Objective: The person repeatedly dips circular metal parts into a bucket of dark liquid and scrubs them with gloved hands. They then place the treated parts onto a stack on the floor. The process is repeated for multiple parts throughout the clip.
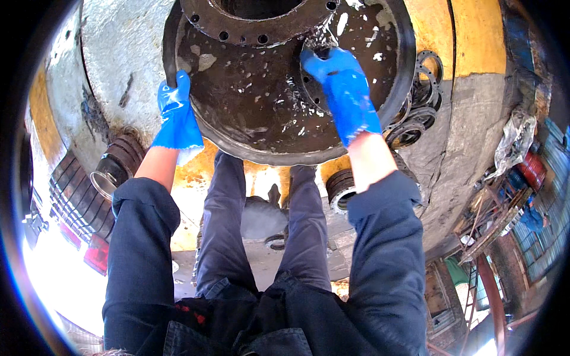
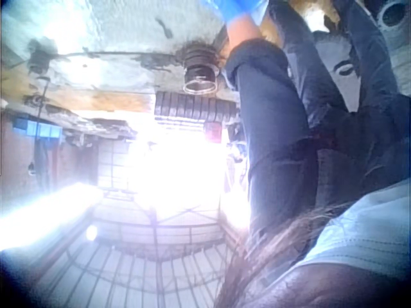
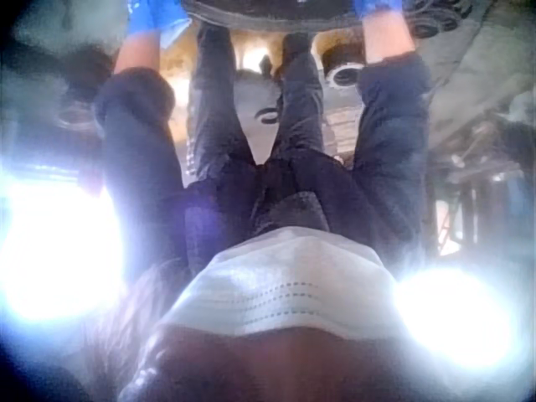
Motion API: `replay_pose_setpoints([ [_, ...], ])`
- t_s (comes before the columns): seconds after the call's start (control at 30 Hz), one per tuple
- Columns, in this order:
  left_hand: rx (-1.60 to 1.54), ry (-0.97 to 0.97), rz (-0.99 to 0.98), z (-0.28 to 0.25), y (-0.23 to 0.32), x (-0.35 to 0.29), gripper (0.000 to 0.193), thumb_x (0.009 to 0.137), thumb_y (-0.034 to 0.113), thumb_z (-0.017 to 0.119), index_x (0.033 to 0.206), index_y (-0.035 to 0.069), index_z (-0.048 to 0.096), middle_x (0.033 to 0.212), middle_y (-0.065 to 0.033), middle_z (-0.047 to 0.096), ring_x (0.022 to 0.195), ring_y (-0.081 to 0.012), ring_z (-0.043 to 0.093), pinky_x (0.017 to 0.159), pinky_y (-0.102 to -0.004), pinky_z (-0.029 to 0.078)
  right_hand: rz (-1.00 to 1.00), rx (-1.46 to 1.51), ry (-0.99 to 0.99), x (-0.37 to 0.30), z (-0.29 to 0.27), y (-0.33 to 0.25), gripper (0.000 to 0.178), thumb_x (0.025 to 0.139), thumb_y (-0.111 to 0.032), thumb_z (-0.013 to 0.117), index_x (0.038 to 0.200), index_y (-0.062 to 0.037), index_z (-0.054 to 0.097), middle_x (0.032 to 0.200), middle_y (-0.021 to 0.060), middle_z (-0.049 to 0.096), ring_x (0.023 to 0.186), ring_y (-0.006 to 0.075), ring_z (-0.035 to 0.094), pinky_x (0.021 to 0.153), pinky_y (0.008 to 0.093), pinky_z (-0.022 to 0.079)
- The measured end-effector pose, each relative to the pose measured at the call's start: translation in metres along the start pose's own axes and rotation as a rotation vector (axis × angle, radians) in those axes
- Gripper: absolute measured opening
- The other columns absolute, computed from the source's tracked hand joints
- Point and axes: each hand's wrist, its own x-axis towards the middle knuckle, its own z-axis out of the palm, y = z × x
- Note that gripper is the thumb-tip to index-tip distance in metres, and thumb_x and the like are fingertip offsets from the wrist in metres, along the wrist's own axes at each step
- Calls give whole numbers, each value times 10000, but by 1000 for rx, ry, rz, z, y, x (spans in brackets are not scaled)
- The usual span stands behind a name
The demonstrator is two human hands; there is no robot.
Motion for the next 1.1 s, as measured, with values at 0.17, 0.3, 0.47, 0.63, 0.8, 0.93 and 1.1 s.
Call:
replay_pose_setpoints([
  [0.17, -33, 29, 37, 7, 6, -5, 508, 865, 476, 653, 1014, -6, 713, 892, -202, 727, 862, -351, 707, 786, -451, 534, -74, -446, -198, -4, -34, 66, 733, 819, -413, 752, 1372, 21, 546, 1254, 216, 660, 1129, 284, 649, 1022, 396, 479],
  [0.3, -15, 7, -5, -2, 13, -8, 513, 860, 481, 650, 1012, -4, 719, 891, -206, 726, 866, -349, 710, 795, -452, 536, -489, -1008, 5, -41, -18, 112, 749, 699, -443, 818, 1306, -54, 614, 1241, 196, 668, 1177, 392, 621, 1040, 440, 458],
  [0.47, -10, 33, 57, 12, -3, 3, 527, 858, 495, 630, 1011, 0, 722, 890, -213, 726, 876, -365, 711, 795, -460, 536, -191, -1210, -200, -7, -1, 140, 189, 850, -160, 615, 923, -89, 773, 977, 146, 740, 961, 309, 705, 859, 459, 511],
  [0.63, 0, 5, 22, 2, 0, 2, 509, 866, 478, 628, 1005, -2, 724, 883, -212, 728, 875, -371, 711, 799, -467, 533, -121, -1292, -318, 4, 12, 147, 183, 810, -188, 669, 933, -118, 786, 992, 151, 747, 992, 313, 713, 893, 445, 534],
  [0.8, -3, -3, 9, -2, 7, -4, 516, 869, 484, 632, 980, -12, 718, 867, -215, 723, 860, -364, 708, 778, -470, 530, -44, -1135, -371, -5, 7, 100, 497, 664, -316, 780, 1081, -50, 732, 1096, 191, 722, 1060, 338, 689, 923, 434, 543],
  [0.93, -6, 19, 17, 0, 13, -8, 502, 877, 471, 627, 974, -12, 719, 863, -221, 721, 866, -363, 709, 776, -469, 528, 75, -744, -250, -10, 17, 53, 576, 724, -404, 785, 1132, -5, 704, 1036, 182, 738, 969, 308, 704, 894, 396, 527],
  [1.1, -16, -5, 21, -1, 4, -4, 495, 879, 465, 623, 980, -10, 719, 866, -214, 723, 861, -358, 709, 769, -465, 527, 68, -115, 57, 0, 2, 10, 510, 849, -385, 753, 1112, 49, 699, 931, 179, 739, 779, 229, 649, 796, 364, 508],
])
